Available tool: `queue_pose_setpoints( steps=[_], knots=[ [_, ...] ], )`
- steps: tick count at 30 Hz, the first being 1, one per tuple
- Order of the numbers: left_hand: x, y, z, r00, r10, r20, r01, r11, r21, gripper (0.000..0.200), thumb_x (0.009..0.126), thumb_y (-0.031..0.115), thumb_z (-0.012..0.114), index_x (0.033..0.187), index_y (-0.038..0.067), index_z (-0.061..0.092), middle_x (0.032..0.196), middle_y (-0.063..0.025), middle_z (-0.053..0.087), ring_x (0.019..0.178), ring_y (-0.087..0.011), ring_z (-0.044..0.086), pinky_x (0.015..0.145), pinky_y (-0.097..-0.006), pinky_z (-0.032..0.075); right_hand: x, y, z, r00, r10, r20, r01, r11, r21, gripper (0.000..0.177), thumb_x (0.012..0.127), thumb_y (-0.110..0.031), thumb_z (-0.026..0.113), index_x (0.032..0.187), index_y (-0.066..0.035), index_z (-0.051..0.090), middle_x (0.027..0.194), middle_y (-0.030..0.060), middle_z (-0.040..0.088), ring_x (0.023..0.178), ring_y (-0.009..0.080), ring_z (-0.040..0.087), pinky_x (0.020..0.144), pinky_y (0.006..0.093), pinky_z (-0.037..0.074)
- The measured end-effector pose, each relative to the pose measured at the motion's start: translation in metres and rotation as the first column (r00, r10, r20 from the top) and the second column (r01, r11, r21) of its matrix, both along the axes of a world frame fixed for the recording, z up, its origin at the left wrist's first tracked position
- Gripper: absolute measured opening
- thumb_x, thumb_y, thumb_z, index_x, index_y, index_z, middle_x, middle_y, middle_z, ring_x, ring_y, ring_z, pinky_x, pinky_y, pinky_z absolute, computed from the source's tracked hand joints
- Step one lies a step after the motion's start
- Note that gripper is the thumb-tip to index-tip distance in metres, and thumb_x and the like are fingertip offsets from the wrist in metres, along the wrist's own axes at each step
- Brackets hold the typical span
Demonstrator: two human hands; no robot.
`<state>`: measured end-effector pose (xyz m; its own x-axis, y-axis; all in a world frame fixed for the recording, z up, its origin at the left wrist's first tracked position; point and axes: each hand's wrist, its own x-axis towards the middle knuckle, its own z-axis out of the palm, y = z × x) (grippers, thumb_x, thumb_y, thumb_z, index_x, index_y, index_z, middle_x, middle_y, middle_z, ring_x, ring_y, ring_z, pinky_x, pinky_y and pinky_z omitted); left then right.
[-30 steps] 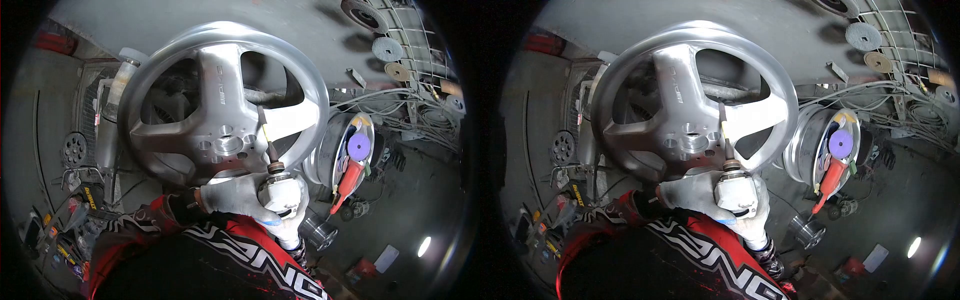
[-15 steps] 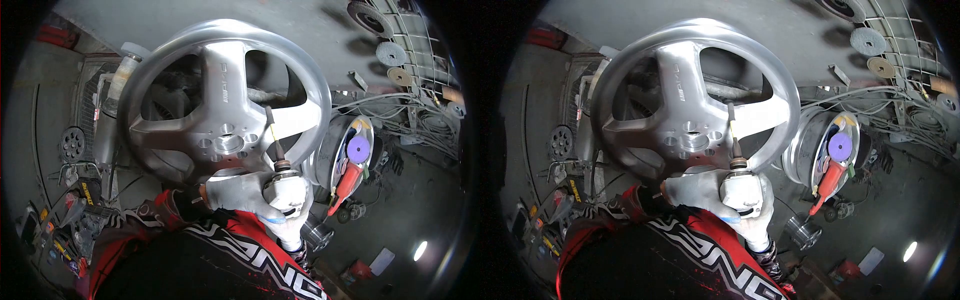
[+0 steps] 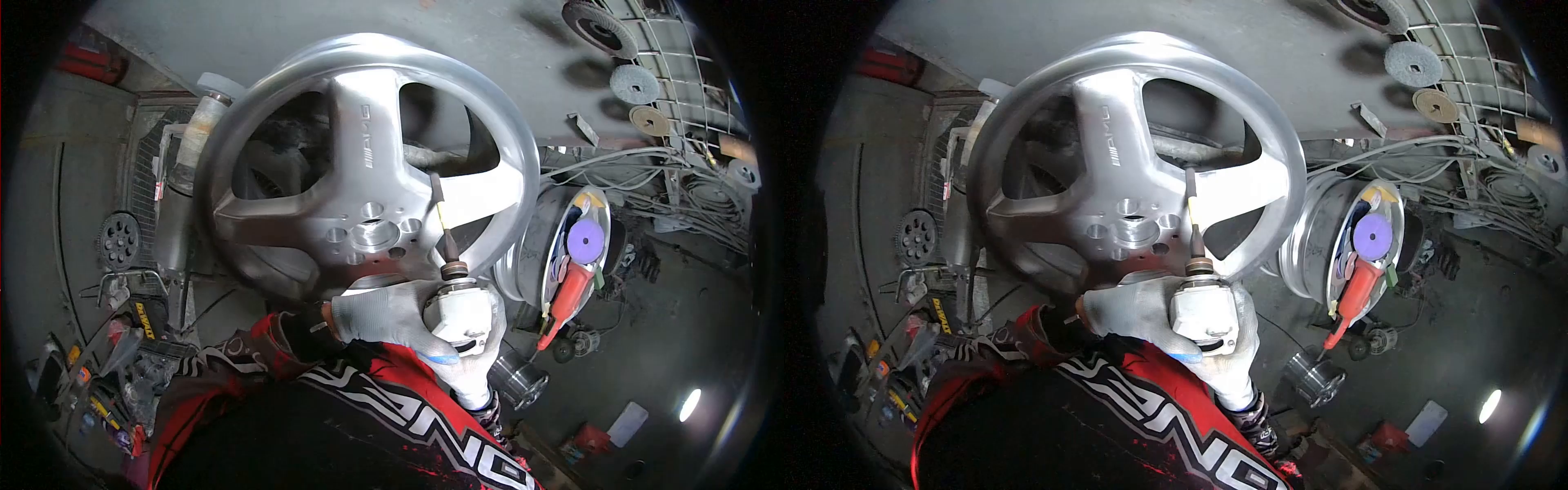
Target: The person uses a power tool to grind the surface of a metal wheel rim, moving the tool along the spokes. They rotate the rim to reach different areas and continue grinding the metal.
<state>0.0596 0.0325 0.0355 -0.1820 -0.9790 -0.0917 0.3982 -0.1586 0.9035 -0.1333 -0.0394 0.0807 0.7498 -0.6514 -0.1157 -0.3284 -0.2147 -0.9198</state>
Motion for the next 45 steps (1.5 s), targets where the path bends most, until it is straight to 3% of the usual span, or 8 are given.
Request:
queue_pose_setpoints(
  steps=[18, 23, 27, 33, 35, 38, 41, 45],
  knots=[
    [-0.008, -0.003, -0.008, 0.980, -0.048, -0.193, 0.057, 0.998, 0.038, 0.064, 0.077, 0.037, 0.084, 0.128, 0.006, 0.062, 0.117, -0.0108, 0.070, 0.110, -0.0230, 0.066, 0.102, -0.0369, 0.049, -0.009, 0.002, -0.010, 0.998, -0.046, -0.035, 0.049, 0.994, 0.093, 0.057, 0.106, -0.043, 0.045, 0.154, -0.014, 0.034, 0.141, 0.0170, 0.053, 0.123, 0.0302, 0.059, 0.104, 0.0480, 0.050],
    [-0.006, -0.006, -0.009, 0.997, -0.069, -0.037, 0.070, 0.998, 0.011, 0.063, 0.077, 0.036, 0.084, 0.128, 0.005, 0.062, 0.118, -0.0107, 0.070, 0.110, -0.0224, 0.066, 0.102, -0.0363, 0.049, -0.007, 0.005, -0.005, 0.977, -0.212, 0.022, 0.185, 0.894, 0.409, 0.054, 0.105, -0.032, 0.053, 0.151, -0.011, 0.036, 0.139, 0.0173, 0.055, 0.121, 0.0289, 0.060, 0.102, 0.0454, 0.052],
    [0.003, -0.003, 0.001, 0.989, -0.070, -0.130, 0.074, 0.997, 0.024, 0.063, 0.078, 0.036, 0.084, 0.128, 0.005, 0.062, 0.120, -0.0112, 0.069, 0.111, -0.0222, 0.066, 0.102, -0.0362, 0.049, -0.022, 0.006, -0.023, 0.988, -0.135, -0.078, 0.142, 0.986, 0.087, 0.052, 0.105, -0.032, 0.052, 0.150, -0.010, 0.038, 0.138, 0.0176, 0.056, 0.121, 0.0288, 0.060, 0.102, 0.0453, 0.052],
    [0.005, -0.001, -0.002, 0.987, -0.072, -0.142, 0.076, 0.997, 0.025, 0.063, 0.078, 0.036, 0.084, 0.129, 0.006, 0.062, 0.120, -0.0114, 0.069, 0.111, -0.0218, 0.065, 0.102, -0.0362, 0.049, -0.014, 0.008, -0.020, 0.971, -0.227, -0.070, 0.237, 0.914, 0.329, 0.053, 0.105, -0.039, 0.051, 0.148, -0.009, 0.042, 0.136, 0.0169, 0.057, 0.120, 0.0299, 0.061, 0.102, 0.0475, 0.052],
    [0.008, 0.001, -0.003, 0.979, -0.082, -0.184, 0.085, 0.996, 0.005, 0.064, 0.078, 0.036, 0.084, 0.130, 0.006, 0.061, 0.120, -0.0112, 0.069, 0.111, -0.0217, 0.065, 0.102, -0.0361, 0.049, 0.006, 0.008, -0.007, 0.925, -0.381, 0.016, 0.254, 0.648, 0.718, 0.056, 0.104, -0.046, 0.048, 0.146, -0.009, 0.044, 0.135, 0.0162, 0.058, 0.119, 0.0307, 0.061, 0.104, 0.0490, 0.050],
    [0.010, 0.009, -0.004, 0.986, -0.057, -0.158, 0.066, 0.996, 0.053, 0.063, 0.079, 0.036, 0.083, 0.131, 0.007, 0.061, 0.122, -0.0110, 0.069, 0.112, -0.0208, 0.065, 0.103, -0.0353, 0.048, 0.023, 0.025, 0.003, 0.984, -0.171, -0.059, 0.176, 0.979, 0.099, 0.058, 0.104, -0.051, 0.045, 0.144, -0.008, 0.047, 0.132, 0.0156, 0.061, 0.119, 0.0309, 0.061, 0.105, 0.0495, 0.049],
    [0.018, 0.013, 0.005, 0.976, -0.049, -0.211, 0.073, 0.992, 0.106, 0.063, 0.079, 0.030, 0.085, 0.132, 0.006, 0.060, 0.123, -0.0096, 0.068, 0.113, -0.0190, 0.063, 0.105, -0.0341, 0.046, 0.001, 0.009, -0.025, 0.969, -0.247, 0.022, 0.193, 0.805, 0.561, 0.056, 0.105, -0.046, 0.046, 0.142, -0.005, 0.047, 0.129, 0.0158, 0.063, 0.117, 0.0285, 0.062, 0.101, 0.0468, 0.052],
    [0.018, 0.017, 0.005, 0.898, -0.039, -0.438, 0.100, 0.988, 0.116, 0.065, 0.074, 0.014, 0.086, 0.133, 0.004, 0.059, 0.120, -0.0055, 0.069, 0.111, -0.0145, 0.064, 0.103, -0.0332, 0.050, 0.009, 0.017, -0.032, 0.942, -0.317, -0.112, 0.335, 0.871, 0.360, 0.052, 0.105, -0.041, 0.047, 0.140, -0.003, 0.047, 0.126, 0.0158, 0.063, 0.115, 0.0266, 0.063, 0.098, 0.0443, 0.054]
  ],
)
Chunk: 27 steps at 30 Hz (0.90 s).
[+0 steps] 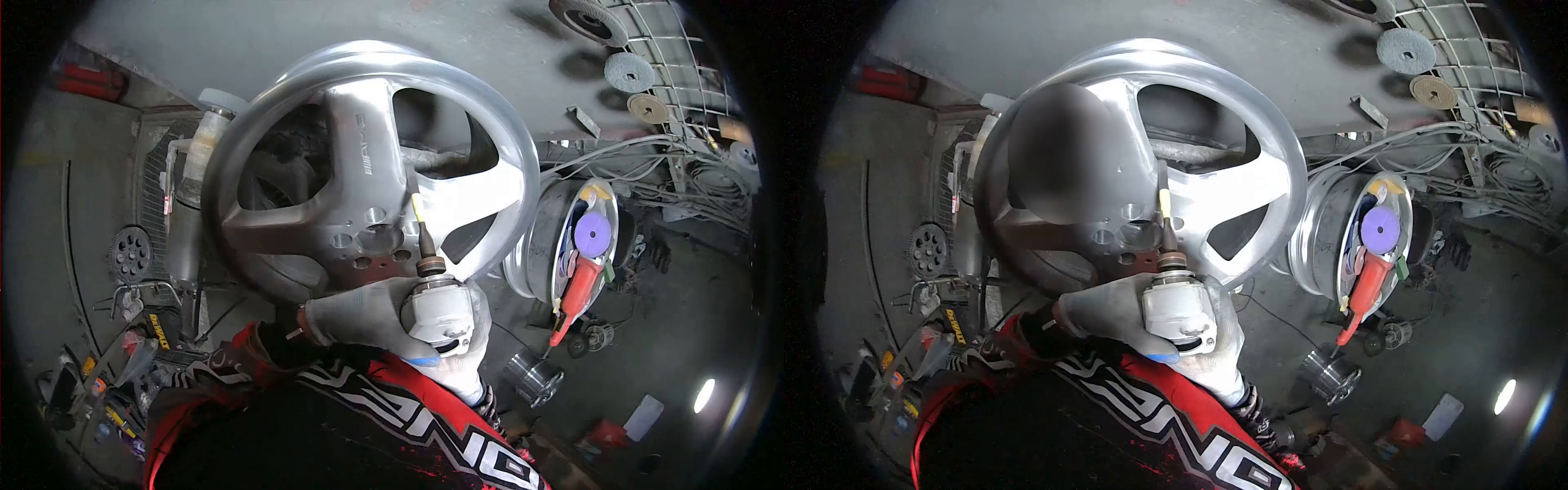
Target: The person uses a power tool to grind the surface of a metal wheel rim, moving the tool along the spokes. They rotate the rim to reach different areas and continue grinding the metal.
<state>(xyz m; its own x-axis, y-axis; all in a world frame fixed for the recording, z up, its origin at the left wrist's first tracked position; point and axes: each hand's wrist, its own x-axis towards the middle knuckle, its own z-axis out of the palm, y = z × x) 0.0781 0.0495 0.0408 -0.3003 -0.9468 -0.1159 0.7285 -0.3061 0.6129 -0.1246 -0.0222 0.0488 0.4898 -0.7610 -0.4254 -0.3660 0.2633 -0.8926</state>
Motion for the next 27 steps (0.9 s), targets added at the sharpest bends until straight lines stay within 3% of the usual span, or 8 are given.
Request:
queue_pose_setpoints(
  steps=[2, 6, 10, 15, 18, 23, 25, 27],
  knots=[
    [0.001, 0.000, 0.002, 0.999, 0.006, -0.033, -0.005, 1.000, 0.017, 0.065, 0.074, 0.013, 0.086, 0.132, 0.004, 0.059, 0.120, -0.0051, 0.069, 0.111, -0.0140, 0.064, 0.103, -0.0328, 0.050, 0.015, -0.005, 0.022, 0.961, 0.202, 0.190, -0.200, 0.979, -0.028, 0.048, 0.106, -0.035, 0.046, 0.141, -0.002, 0.045, 0.127, 0.0155, 0.063, 0.115, 0.0250, 0.063, 0.097, 0.0425, 0.055],
    [-0.006, -0.002, -0.001, 0.992, -0.006, 0.126, 0.006, 1.000, 0.003, 0.064, 0.074, 0.013, 0.087, 0.131, 0.004, 0.059, 0.120, -0.0055, 0.069, 0.111, -0.0142, 0.064, 0.102, -0.0332, 0.050, 0.011, -0.006, 0.025, 0.949, 0.285, 0.138, -0.266, 0.953, -0.145, 0.057, 0.100, -0.030, 0.063, 0.144, -0.002, 0.042, 0.129, 0.0154, 0.061, 0.116, 0.0249, 0.062, 0.099, 0.0421, 0.053],
    [-0.016, -0.011, -0.005, 0.930, 0.066, 0.361, -0.022, 0.992, -0.123, 0.066, 0.074, 0.016, 0.087, 0.132, 0.004, 0.058, 0.120, -0.0072, 0.069, 0.111, -0.0163, 0.064, 0.103, -0.0345, 0.050, -0.015, -0.009, 0.013, 0.943, 0.334, 0.008, -0.301, 0.859, -0.415, 0.097, 0.074, -0.028, 0.090, 0.149, 0.001, 0.035, 0.135, 0.0175, 0.056, 0.118, 0.0269, 0.062, 0.101, 0.0425, 0.051],
    [-0.029, -0.028, -0.004, 0.986, 0.045, 0.160, -0.028, 0.993, -0.111, 0.062, 0.077, 0.026, 0.086, 0.129, 0.006, 0.060, 0.118, -0.0065, 0.068, 0.110, -0.0166, 0.062, 0.103, -0.0347, 0.047, -0.031, -0.018, 0.016, 0.950, 0.272, -0.153, -0.312, 0.814, -0.489, 0.118, 0.067, -0.036, 0.096, 0.154, 0.004, 0.026, 0.142, 0.0210, 0.050, 0.123, 0.0318, 0.059, 0.105, 0.0449, 0.048],
    [-0.027, -0.039, -0.005, 0.998, -0.006, 0.067, 0.015, 0.989, -0.146, 0.059, 0.078, 0.022, 0.084, 0.129, 0.006, 0.059, 0.118, -0.0064, 0.068, 0.109, -0.0154, 0.061, 0.101, -0.0342, 0.048, -0.037, -0.030, 0.018, 0.921, 0.310, -0.234, -0.388, 0.705, -0.593, 0.120, 0.067, -0.038, 0.096, 0.154, 0.005, 0.025, 0.145, 0.0227, 0.047, 0.125, 0.0330, 0.058, 0.106, 0.0455, 0.048],
    [-0.028, -0.034, -0.008, 0.982, 0.033, 0.184, 0.003, 0.982, -0.191, 0.071, 0.072, 0.020, 0.088, 0.134, 0.004, 0.057, 0.117, -0.0084, 0.069, 0.108, -0.0173, 0.065, 0.101, -0.0352, 0.051, -0.044, -0.030, 0.011, 0.918, 0.331, -0.217, -0.394, 0.719, -0.572, 0.117, 0.068, -0.037, 0.095, 0.153, 0.004, 0.027, 0.146, 0.0226, 0.047, 0.125, 0.0332, 0.059, 0.103, 0.0433, 0.050],
    [-0.032, -0.025, -0.017, 0.988, 0.019, 0.156, 0.008, 0.985, -0.171, 0.073, 0.071, 0.020, 0.089, 0.134, 0.004, 0.057, 0.118, -0.0082, 0.069, 0.109, -0.0173, 0.065, 0.101, -0.0349, 0.051, -0.045, -0.027, 0.004, 0.946, 0.310, -0.093, -0.309, 0.775, -0.551, 0.089, 0.070, -0.034, 0.094, 0.139, 0.000, 0.050, 0.126, 0.0241, 0.063, 0.109, 0.0384, 0.068, 0.093, 0.0453, 0.055],
    [-0.029, -0.018, -0.017, 0.979, 0.038, 0.201, -0.013, 0.992, -0.124, 0.076, 0.069, 0.019, 0.092, 0.135, 0.004, 0.056, 0.121, -0.0074, 0.068, 0.111, -0.0168, 0.064, 0.101, -0.0339, 0.051, -0.039, -0.027, 0.004, 0.928, 0.348, -0.133, -0.363, 0.765, -0.532, 0.091, 0.070, -0.032, 0.094, 0.142, -0.001, 0.048, 0.129, 0.0255, 0.062, 0.111, 0.0409, 0.067, 0.095, 0.0473, 0.055]
  ],
)
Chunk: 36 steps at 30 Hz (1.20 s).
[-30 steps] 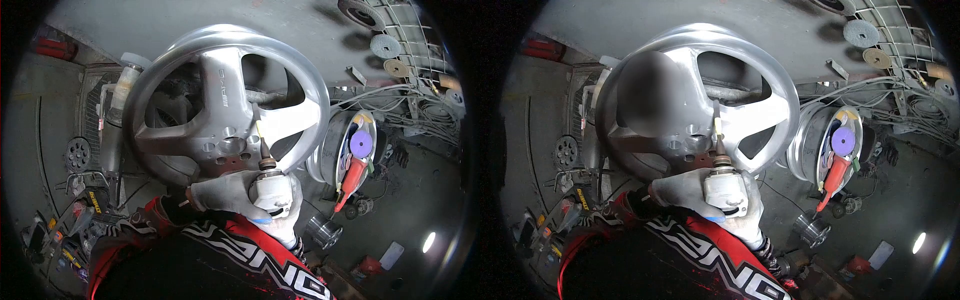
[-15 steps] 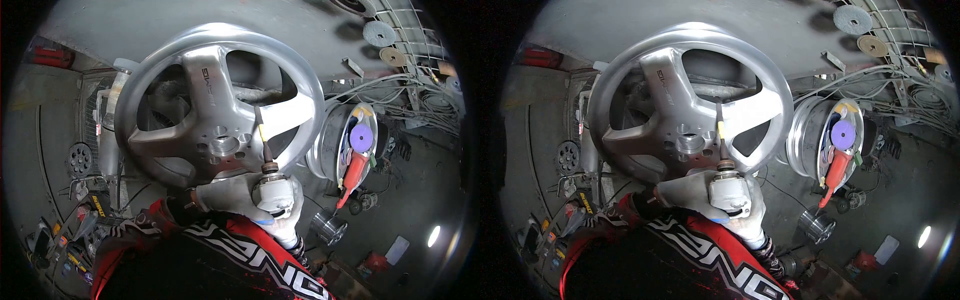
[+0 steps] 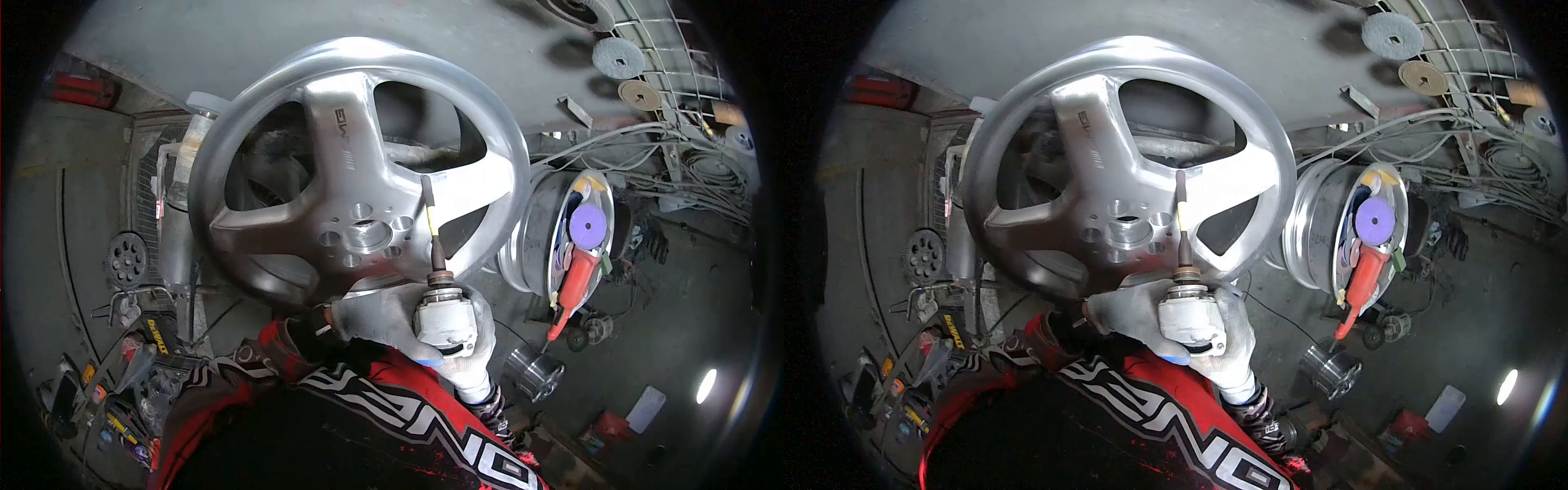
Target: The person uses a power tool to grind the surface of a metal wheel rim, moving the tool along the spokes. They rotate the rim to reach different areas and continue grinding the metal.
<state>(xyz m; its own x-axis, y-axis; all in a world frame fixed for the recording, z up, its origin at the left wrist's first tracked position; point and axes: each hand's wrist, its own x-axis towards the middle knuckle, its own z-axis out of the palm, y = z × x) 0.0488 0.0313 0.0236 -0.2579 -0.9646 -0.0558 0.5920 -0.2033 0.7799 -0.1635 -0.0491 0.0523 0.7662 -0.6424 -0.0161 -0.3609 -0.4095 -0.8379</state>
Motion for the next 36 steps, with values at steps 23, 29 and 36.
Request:
queue_pose_setpoints(
  steps=[23, 29, 36],
  knots=[
    [0.010, 0.010, -0.012, 0.945, -0.188, -0.266, 0.217, 0.972, 0.088, 0.083, 0.069, 0.003, 0.092, 0.140, 0.005, 0.051, 0.125, -0.0043, 0.065, 0.118, -0.0146, 0.059, 0.103, -0.0339, 0.050, 0.018, 0.023, 0.002, 0.997, 0.052, -0.058, -0.060, 0.989, -0.137, 0.087, 0.070, -0.018, 0.091, 0.142, -0.004, 0.044, 0.130, 0.0279, 0.059, 0.110, 0.0464, 0.065, 0.090, 0.0517, 0.056],
    [0.024, 0.030, -0.012, 0.943, -0.140, -0.303, 0.182, 0.977, 0.115, 0.079, 0.068, 0.005, 0.092, 0.137, 0.005, 0.053, 0.124, -0.0053, 0.064, 0.118, -0.0157, 0.059, 0.104, -0.0340, 0.048, 0.047, 0.024, 0.001, 0.968, 0.205, 0.141, -0.149, 0.932, -0.331, 0.086, 0.071, -0.016, 0.090, 0.142, -0.005, 0.042, 0.130, 0.0276, 0.059, 0.109, 0.0461, 0.064, 0.090, 0.0533, 0.055],
    [0.023, 0.021, -0.019, 0.893, -0.212, -0.398, 0.265, 0.961, 0.082, 0.085, 0.066, -0.003, 0.091, 0.141, 0.005, 0.050, 0.129, -0.0065, 0.065, 0.121, -0.0161, 0.060, 0.105, -0.0343, 0.049, 0.045, 0.029, -0.002, 0.974, 0.184, 0.135, -0.119, 0.915, -0.385, 0.085, 0.072, -0.016, 0.090, 0.142, -0.006, 0.042, 0.130, 0.0272, 0.059, 0.108, 0.0450, 0.064, 0.089, 0.0531, 0.055]
  ],
)
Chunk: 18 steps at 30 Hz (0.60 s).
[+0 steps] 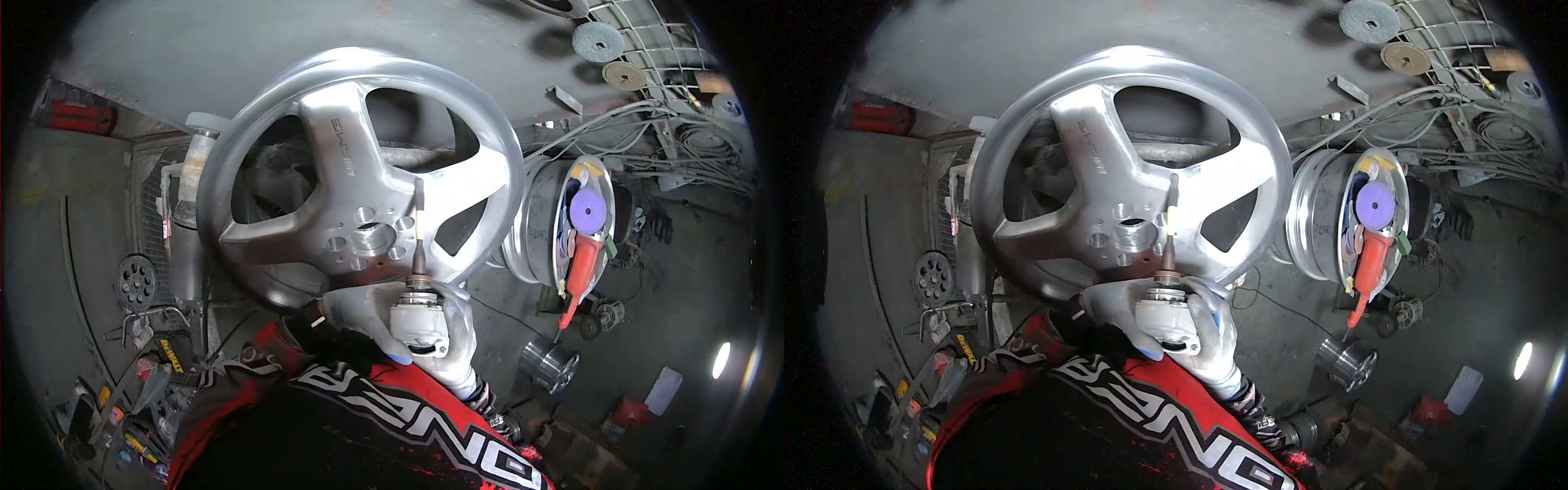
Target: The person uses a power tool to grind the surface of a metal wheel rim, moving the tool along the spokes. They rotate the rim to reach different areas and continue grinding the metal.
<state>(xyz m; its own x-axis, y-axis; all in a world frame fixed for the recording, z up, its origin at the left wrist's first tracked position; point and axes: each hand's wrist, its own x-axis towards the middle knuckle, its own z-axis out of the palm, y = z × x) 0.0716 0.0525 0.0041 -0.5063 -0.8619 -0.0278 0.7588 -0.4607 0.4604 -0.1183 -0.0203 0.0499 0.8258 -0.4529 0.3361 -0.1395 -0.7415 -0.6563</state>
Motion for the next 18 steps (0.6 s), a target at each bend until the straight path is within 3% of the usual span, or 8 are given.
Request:
queue_pose_setpoints(
  steps=[5, 7, 10, 12, 16, 17, 18],
  knots=[
    [0.001, 0.005, -0.012, 1.000, -0.009, 0.017, 0.010, 0.999, -0.043, 0.078, 0.068, -0.003, 0.090, 0.137, 0.004, 0.054, 0.126, -0.0057, 0.066, 0.119, -0.0147, 0.060, 0.104, -0.0339, 0.050, 0.000, 0.006, 0.002, 0.989, -0.050, -0.138, 0.050, 0.999, 0.001, 0.080, 0.072, -0.016, 0.090, 0.138, -0.006, 0.046, 0.129, 0.0256, 0.059, 0.108, 0.0438, 0.064, 0.088, 0.0520, 0.055],
    [0.009, 0.011, -0.011, 0.999, -0.035, 0.021, 0.035, 0.999, -0.022, 0.075, 0.068, -0.004, 0.090, 0.135, 0.004, 0.056, 0.125, -0.0052, 0.066, 0.119, -0.0137, 0.060, 0.103, -0.0336, 0.050, 0.005, 0.009, -0.001, 0.994, -0.041, -0.103, 0.041, 0.999, -0.003, 0.076, 0.072, -0.016, 0.089, 0.136, -0.005, 0.048, 0.128, 0.0252, 0.060, 0.109, 0.0435, 0.064, 0.089, 0.0521, 0.055],
    [0.013, 0.022, -0.012, 0.998, 0.052, 0.039, -0.050, 0.997, -0.063, 0.065, 0.073, 0.007, 0.091, 0.131, 0.005, 0.061, 0.121, -0.0060, 0.069, 0.117, -0.0181, 0.063, 0.101, -0.0359, 0.051, 0.015, 0.014, -0.002, 0.999, -0.014, -0.048, 0.015, 1.000, 0.008, 0.067, 0.074, -0.016, 0.087, 0.129, -0.003, 0.053, 0.126, 0.0249, 0.061, 0.109, 0.0430, 0.064, 0.089, 0.0522, 0.055],
    [0.013, 0.029, -0.017, 0.878, 0.390, 0.276, -0.247, 0.865, -0.438, 0.055, 0.079, 0.023, 0.087, 0.127, 0.008, 0.067, 0.117, -0.0075, 0.070, 0.116, -0.0256, 0.064, 0.100, -0.0411, 0.051, 0.024, 0.013, 0.002, 0.999, 0.024, -0.048, -0.024, 1.000, 0.008, 0.059, 0.075, -0.014, 0.083, 0.124, -0.001, 0.054, 0.124, 0.0259, 0.063, 0.107, 0.0433, 0.064, 0.088, 0.0520, 0.054],
    [0.027, 0.027, -0.018, 0.885, 0.306, 0.352, -0.123, 0.881, -0.456, 0.048, 0.083, 0.035, 0.081, 0.123, 0.012, 0.071, 0.119, -0.0083, 0.069, 0.116, -0.0326, 0.062, 0.101, -0.0461, 0.049, 0.033, 0.013, 0.006, 0.998, 0.032, -0.051, -0.030, 0.999, 0.032, 0.058, 0.074, -0.013, 0.082, 0.123, 0.001, 0.054, 0.123, 0.0268, 0.063, 0.106, 0.0444, 0.065, 0.087, 0.0524, 0.054],
    [0.029, 0.022, -0.023, 0.735, 0.542, 0.408, -0.093, 0.676, -0.731, 0.052, 0.079, 0.027, 0.085, 0.126, 0.011, 0.067, 0.122, -0.0078, 0.066, 0.118, -0.0283, 0.060, 0.103, -0.0435, 0.048, 0.034, 0.012, 0.004, 0.999, 0.039, -0.005, -0.039, 0.999, 0.032, 0.057, 0.073, -0.013, 0.082, 0.122, 0.001, 0.055, 0.122, 0.0267, 0.064, 0.105, 0.0447, 0.065, 0.086, 0.0525, 0.054],
    [0.030, 0.020, -0.026, 0.553, 0.756, 0.351, 0.023, 0.407, -0.913, 0.059, 0.076, 0.019, 0.089, 0.129, 0.011, 0.063, 0.125, -0.0074, 0.063, 0.119, -0.0241, 0.058, 0.105, -0.0409, 0.046, 0.034, 0.011, 0.002, 0.998, 0.046, 0.041, -0.047, 0.998, 0.032, 0.057, 0.073, -0.012, 0.082, 0.121, 0.001, 0.055, 0.122, 0.0267, 0.064, 0.105, 0.0449, 0.065, 0.086, 0.0526, 0.055]
  ],
)
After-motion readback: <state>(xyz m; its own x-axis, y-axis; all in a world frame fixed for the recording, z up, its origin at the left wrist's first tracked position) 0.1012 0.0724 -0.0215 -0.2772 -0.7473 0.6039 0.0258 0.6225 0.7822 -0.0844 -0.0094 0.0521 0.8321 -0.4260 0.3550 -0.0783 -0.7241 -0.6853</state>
